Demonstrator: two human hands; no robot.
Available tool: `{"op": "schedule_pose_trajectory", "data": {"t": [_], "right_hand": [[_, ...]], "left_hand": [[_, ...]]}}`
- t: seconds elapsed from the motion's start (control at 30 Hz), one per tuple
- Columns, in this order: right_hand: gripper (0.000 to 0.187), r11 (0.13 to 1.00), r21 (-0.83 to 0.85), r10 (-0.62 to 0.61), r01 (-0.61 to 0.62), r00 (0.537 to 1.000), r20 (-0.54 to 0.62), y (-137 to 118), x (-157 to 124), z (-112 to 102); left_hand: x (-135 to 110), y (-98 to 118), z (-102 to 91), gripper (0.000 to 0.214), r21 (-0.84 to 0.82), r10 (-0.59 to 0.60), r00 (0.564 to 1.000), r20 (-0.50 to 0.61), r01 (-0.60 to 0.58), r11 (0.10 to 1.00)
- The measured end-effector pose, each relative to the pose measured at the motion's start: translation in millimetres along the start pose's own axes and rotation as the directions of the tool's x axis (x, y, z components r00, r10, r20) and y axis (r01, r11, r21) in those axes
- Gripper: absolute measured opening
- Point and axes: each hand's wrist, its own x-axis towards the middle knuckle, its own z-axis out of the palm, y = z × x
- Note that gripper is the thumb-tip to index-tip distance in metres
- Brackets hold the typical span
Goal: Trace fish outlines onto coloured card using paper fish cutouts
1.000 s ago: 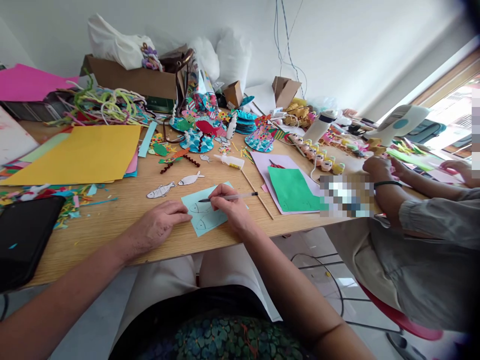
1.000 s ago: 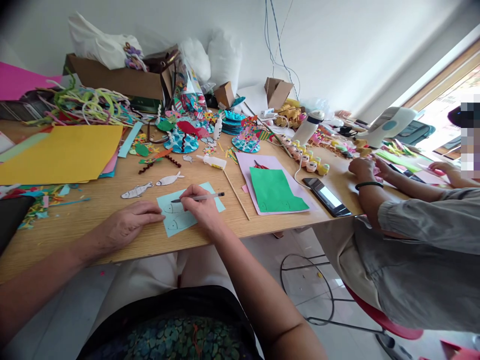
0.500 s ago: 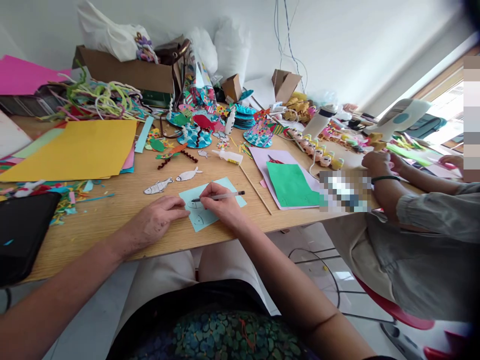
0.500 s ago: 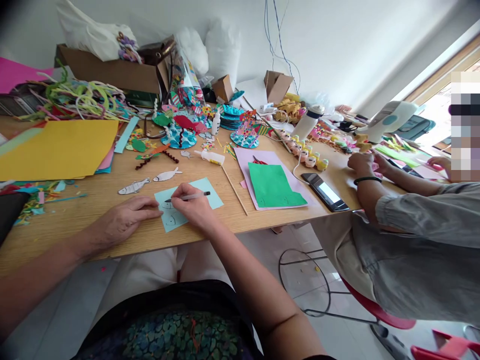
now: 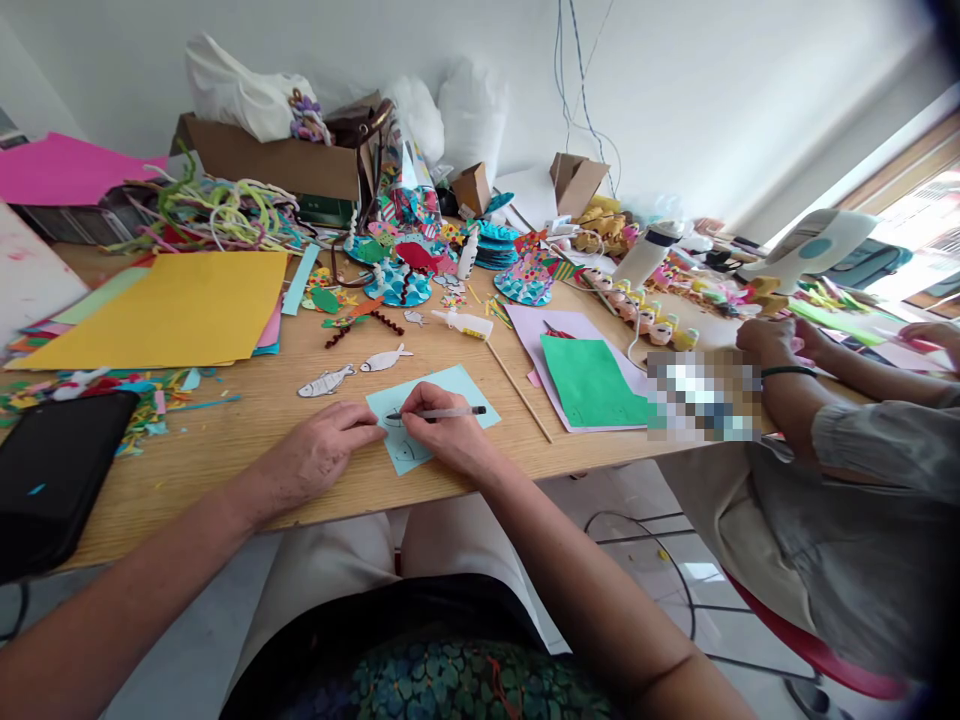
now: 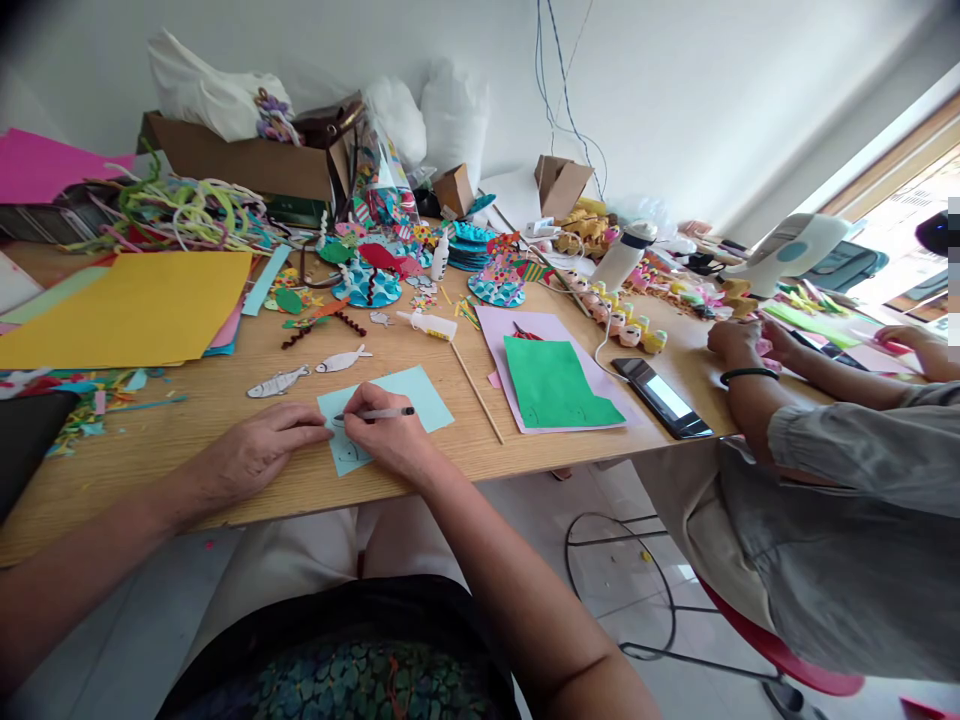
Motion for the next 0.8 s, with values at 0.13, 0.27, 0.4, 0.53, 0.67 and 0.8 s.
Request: {"op": "schedule_pose_trajectory", "data": {"t": [0.13, 0.27, 0.4, 0.53, 0.67, 0.8], "right_hand": [[0.003, 1.000, -0.008, -0.001, 0.002, 1.000, 0.010, -0.6, -0.6, 0.1], [0.004, 1.000, -0.023, -0.009, 0.010, 1.000, 0.019, -0.5, -0.9, -0.1], [0.003, 1.000, -0.020, -0.013, 0.014, 1.000, 0.024, 0.2, -1.4, 0.2], [0.003, 1.000, -0.028, -0.011, 0.012, 1.000, 0.026, 0.7, -1.3, 0.9], [0.003, 0.999, -0.038, -0.018, 0.018, 1.000, 0.025, 1.0, -1.0, 1.3], [0.003, 0.999, -0.046, -0.015, 0.016, 1.000, 0.028, 1.2, -1.0, 1.3]], "left_hand": [[-1.2, -1.9, 2.5, 0.042, -0.003, 0.003, 1.000, -0.003, -0.003, 1.000], [-2.2, -3.5, 3.7, 0.042, -0.017, -0.010, 1.000, 0.005, 0.010, 1.000], [-3.0, -4.5, 4.1, 0.041, -0.014, -0.002, 1.000, 0.013, 0.003, 1.000], [-3.3, -4.8, 4.7, 0.041, -0.010, 0.002, 1.000, 0.006, -0.002, 1.000], [-2.6, -4.5, 4.5, 0.041, -0.009, 0.009, 1.000, 0.010, -0.009, 1.000], [-1.9, -3.7, 3.7, 0.041, -0.007, 0.006, 1.000, 0.001, -0.006, 1.000]]}}
